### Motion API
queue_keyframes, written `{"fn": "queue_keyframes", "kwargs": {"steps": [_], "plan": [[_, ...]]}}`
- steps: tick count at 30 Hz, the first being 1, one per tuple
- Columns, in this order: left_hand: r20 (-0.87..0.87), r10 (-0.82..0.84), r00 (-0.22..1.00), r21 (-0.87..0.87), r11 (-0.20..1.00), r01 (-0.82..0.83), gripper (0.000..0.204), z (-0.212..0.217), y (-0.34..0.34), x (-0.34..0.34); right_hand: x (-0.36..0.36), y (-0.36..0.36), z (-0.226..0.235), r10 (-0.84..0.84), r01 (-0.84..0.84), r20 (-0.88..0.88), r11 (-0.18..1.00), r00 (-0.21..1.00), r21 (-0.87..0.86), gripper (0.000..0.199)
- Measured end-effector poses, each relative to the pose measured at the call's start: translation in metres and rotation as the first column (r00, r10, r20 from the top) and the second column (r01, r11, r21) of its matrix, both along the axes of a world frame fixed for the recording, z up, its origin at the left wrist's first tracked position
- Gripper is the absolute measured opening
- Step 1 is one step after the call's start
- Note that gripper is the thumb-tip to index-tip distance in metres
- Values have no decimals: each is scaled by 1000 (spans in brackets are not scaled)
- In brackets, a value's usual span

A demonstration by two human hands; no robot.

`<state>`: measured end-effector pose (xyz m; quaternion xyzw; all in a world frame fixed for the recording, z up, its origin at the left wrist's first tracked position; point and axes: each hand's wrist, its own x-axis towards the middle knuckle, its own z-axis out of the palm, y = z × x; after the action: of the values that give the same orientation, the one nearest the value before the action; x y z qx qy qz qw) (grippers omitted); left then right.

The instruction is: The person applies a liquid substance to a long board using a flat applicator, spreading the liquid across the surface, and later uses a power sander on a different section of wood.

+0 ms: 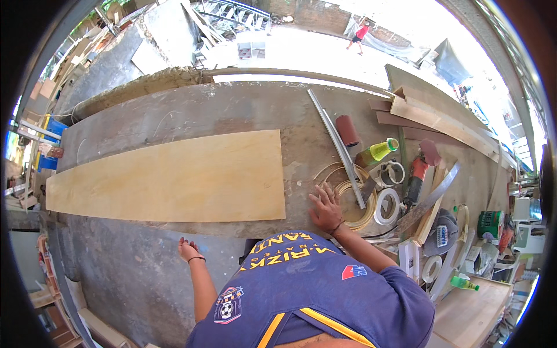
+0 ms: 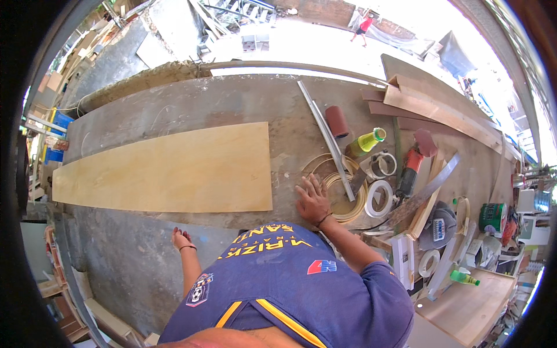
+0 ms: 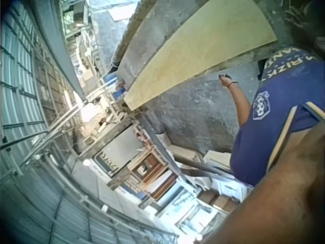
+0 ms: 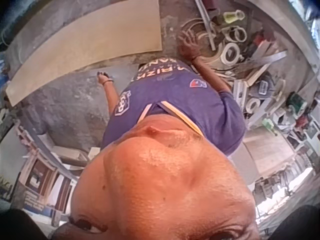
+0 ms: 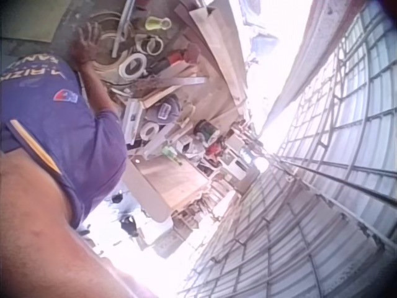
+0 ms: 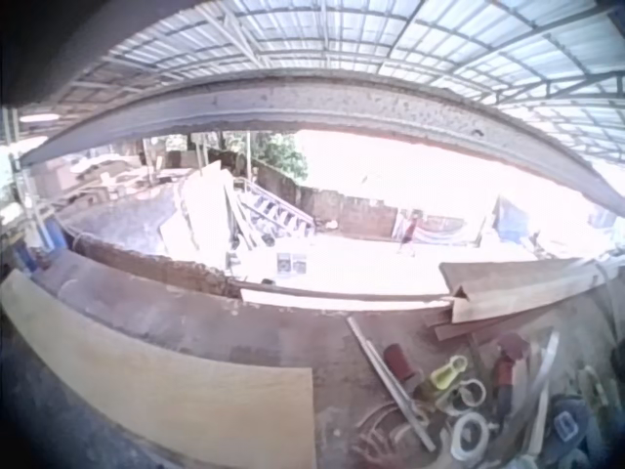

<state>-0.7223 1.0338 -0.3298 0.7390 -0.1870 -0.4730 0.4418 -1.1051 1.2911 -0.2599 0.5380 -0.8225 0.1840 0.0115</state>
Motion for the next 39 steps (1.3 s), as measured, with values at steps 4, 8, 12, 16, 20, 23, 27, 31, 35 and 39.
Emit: {"fn": "queue_keyframes", "kwargs": {"steps": [4,8,12,16,20,23,27,31,35,39], "plan": [[100,-176,979,-21,984,179,20,-48,13,13,1,-5,-5,-46,45,12,999,999,24,35],[258,-367,894,-1,925,380,19,-92,47,11,-2,-3,-8,-50,49,18,998,999,45,35],[228,-618,752,234,785,574,17,-122,84,21,-2,-4,-9,-44,43,22,997,999,57,35],[213,-934,286,493,356,794,16,-120,100,29,-2,-4,-6,-46,45,17,997,999,54,34],[188,-982,2,596,116,794,16,-116,97,41,0,-4,-6,-51,50,31,998,998,43,33],[177,-981,-84,628,47,777,15,-113,91,44,0,-5,-1,-49,48,23,998,999,39,33],[164,-973,-160,645,-17,764,15,-111,84,39,0,-6,-1,-47,47,19,998,999,31,33],[145,-965,-219,644,-76,762,14,-112,83,32,1,-7,0,-42,41,18,999,999,24,33],[128,-954,-273,643,-130,755,14,-111,85,25,0,-7,-1,-48,48,14,999,999,24,33],[115,-941,-319,648,-172,742,13,-109,85,24,1,-7,0,-48,47,19,998,999,36,33]]}}
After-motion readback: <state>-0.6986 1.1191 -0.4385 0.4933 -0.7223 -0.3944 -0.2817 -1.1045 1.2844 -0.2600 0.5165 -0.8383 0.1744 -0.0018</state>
